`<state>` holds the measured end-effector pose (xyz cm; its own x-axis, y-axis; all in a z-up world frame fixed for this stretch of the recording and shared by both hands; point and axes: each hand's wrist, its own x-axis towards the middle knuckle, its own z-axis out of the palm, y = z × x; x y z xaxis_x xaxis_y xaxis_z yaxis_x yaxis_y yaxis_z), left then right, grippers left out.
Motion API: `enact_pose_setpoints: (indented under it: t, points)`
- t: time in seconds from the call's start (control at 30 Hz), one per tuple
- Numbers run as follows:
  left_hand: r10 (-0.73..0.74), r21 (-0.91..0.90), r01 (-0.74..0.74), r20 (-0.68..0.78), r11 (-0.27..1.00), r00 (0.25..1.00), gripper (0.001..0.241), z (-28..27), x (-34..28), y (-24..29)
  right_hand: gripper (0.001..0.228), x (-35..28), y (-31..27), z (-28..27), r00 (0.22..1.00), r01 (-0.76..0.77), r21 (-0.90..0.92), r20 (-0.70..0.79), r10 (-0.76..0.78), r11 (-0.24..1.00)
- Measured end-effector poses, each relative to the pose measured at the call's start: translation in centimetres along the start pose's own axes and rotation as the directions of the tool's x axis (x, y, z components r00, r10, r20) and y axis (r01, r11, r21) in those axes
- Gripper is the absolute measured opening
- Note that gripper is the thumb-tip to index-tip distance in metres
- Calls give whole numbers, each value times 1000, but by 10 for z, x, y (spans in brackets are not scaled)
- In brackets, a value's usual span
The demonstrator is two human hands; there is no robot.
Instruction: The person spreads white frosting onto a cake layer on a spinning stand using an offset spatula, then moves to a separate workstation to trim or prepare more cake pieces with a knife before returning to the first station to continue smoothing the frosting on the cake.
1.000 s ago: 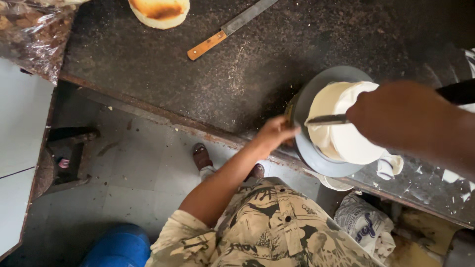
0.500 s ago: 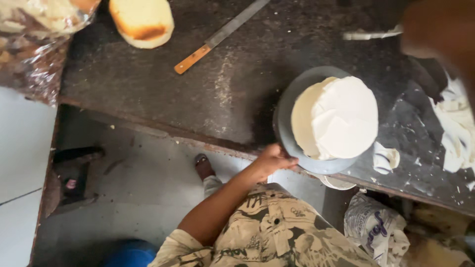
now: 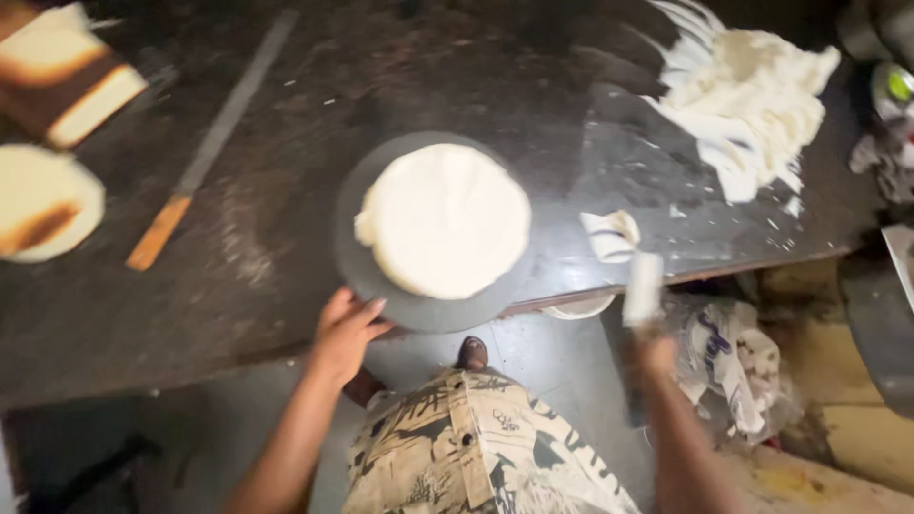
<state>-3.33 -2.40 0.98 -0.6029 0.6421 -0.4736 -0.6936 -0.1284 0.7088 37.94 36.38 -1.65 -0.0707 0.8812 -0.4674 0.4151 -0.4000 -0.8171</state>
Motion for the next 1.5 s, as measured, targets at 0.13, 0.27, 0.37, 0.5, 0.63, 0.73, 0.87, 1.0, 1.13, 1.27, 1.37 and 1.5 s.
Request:
enact_pose_setpoints:
  t: [0.13,0.27,0.37,0.5,0.63,0.73,0.87,1.0,1.13,1.27,1.37,1.5]
  points:
    - [11,-111,-4,59,994,998,23,-12,-5,-25,53,-36,48,83,699,683,-568,326,-636,460]
    - [158,-207,-129,130,970,979,20,-12,-1,-48,14,2,-8,38,944,305,-356,234,-232,883]
    - [78,-129,-83,-44,988,996,26,1,-22,-56,18,68,-45,-31,984,157,-382,-24,-179,911]
    - [186,-183,-192,-45,964,981,17,14,-26,-69,27,127,-7,15,736,559,-804,368,-568,203]
    - [199,-172,-233,-195,957,960,26,32,-38,-81,29,56,34,91,686,727,-573,579,-441,379]
    - [384,-395,-389,-95,832,919,32,32,-34,-99,44,50,-14,51,676,467,-268,723,-145,842]
    - [407,-345,-401,-58,849,912,24,34,-24,-98,48,76,-73,-51,593,255,-325,797,119,911]
    - [334,-219,-365,-169,905,927,15,59,-37,-93,49,89,-87,-87,690,719,-626,591,-418,301]
    - [292,-189,-324,-180,927,939,14,73,-38,-87,19,80,-55,9,512,761,-649,596,-619,5]
    - [296,-219,-327,-163,919,941,14,65,-34,-101,23,76,-63,67,585,811,-539,745,-320,229]
    - [375,-294,-368,-35,882,927,20,70,-31,-96,42,82,-79,12,545,767,-250,740,-395,591]
    - [273,-214,-305,-167,928,947,17,78,-38,-92,56,81,-49,-72,828,543,-447,425,-366,711]
